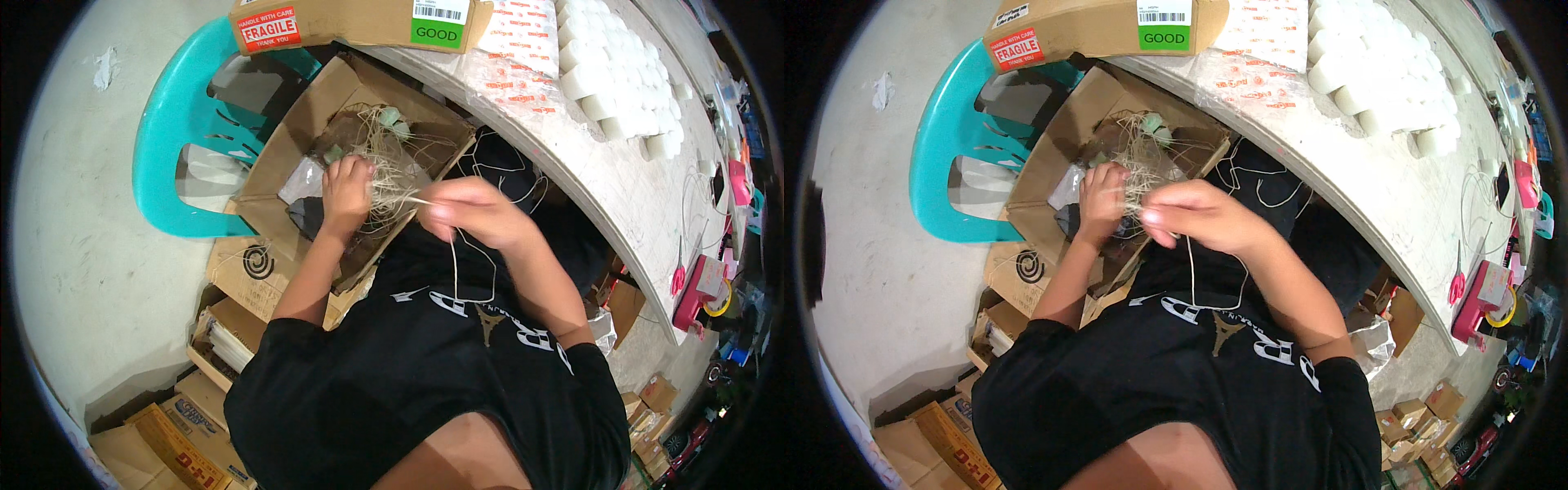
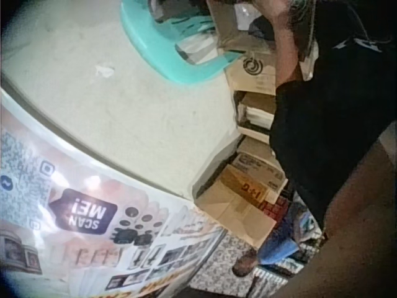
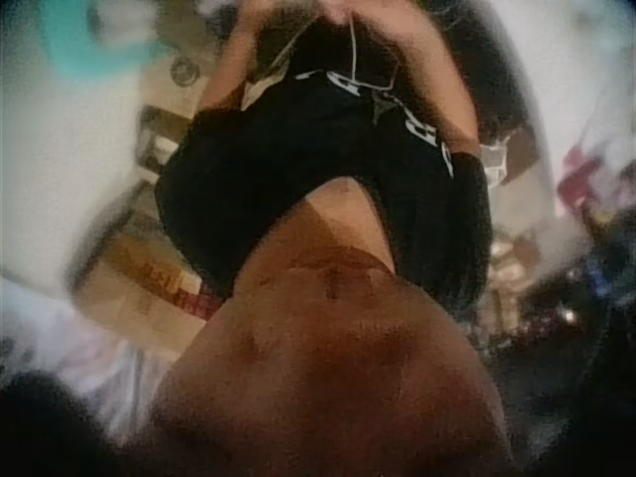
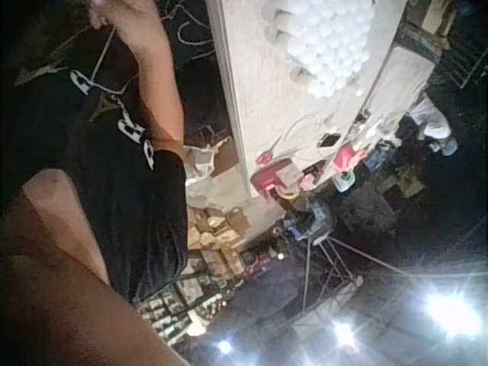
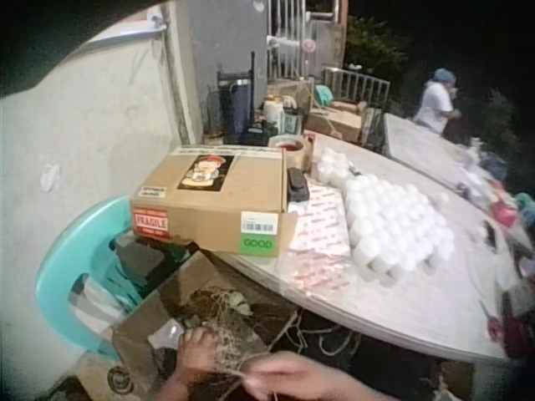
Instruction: The person untangles a bundle of white wicks, cuts a length with scissors, and inserts the wick into a white cylindrical candle. The person then trims the wick and places the finished candle on the table with others.
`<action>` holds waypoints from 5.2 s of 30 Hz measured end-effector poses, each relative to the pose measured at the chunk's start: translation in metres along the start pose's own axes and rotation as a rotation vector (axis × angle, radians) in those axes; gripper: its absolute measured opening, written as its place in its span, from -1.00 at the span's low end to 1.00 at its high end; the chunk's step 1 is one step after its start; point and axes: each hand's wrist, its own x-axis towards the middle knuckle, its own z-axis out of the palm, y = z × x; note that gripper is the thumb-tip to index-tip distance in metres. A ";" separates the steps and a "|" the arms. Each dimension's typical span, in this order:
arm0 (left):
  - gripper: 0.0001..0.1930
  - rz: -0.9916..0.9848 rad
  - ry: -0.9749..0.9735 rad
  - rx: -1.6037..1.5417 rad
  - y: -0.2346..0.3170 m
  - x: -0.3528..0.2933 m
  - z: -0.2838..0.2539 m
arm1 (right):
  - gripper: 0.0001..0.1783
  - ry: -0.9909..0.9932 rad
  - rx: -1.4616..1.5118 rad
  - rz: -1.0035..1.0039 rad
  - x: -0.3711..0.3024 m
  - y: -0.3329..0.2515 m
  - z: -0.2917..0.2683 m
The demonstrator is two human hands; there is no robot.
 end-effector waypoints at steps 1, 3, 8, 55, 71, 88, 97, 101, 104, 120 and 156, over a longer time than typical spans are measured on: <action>-0.82 -0.021 -0.027 0.040 -0.007 -0.002 0.002 | -0.57 -0.112 0.228 -0.246 -0.004 -0.010 0.001; -0.79 -0.123 -0.144 0.049 -0.015 -0.010 0.010 | -0.55 -0.325 0.481 -0.517 -0.007 -0.030 -0.004; -0.71 -0.422 -0.243 -0.436 -0.036 -0.012 0.028 | -0.61 0.148 -0.737 0.084 -0.010 -0.027 -0.020; -0.56 -0.095 0.173 0.001 -0.049 -0.005 -0.007 | -0.50 0.170 0.429 -0.608 -0.042 -0.054 -0.013; -0.55 -0.742 -0.126 -0.671 -0.088 0.008 -0.081 | -0.74 1.034 -0.289 -0.466 -0.038 -0.060 -0.012; -0.66 -0.082 -0.539 0.057 0.083 0.008 0.000 | -0.59 0.790 -1.081 -0.313 -0.039 -0.064 -0.020; -0.69 -0.536 -0.335 0.665 -0.055 0.022 -0.099 | -0.62 0.904 -1.101 -0.289 -0.053 -0.075 -0.025; -0.65 -0.164 0.182 0.803 -0.028 0.017 -0.102 | -0.64 0.851 -0.918 -0.265 -0.049 -0.068 -0.024; -0.68 -0.001 -0.031 -0.051 0.050 0.020 -0.064 | -0.64 0.891 -0.697 -0.194 -0.044 -0.068 -0.015; -0.78 0.495 -0.996 -0.773 0.082 0.024 -0.163 | -0.54 0.801 -1.419 -0.089 -0.034 -0.049 -0.023; -0.49 -0.510 -0.068 0.796 -0.054 0.006 -0.114 | -0.72 0.388 -1.504 0.111 -0.028 0.021 -0.025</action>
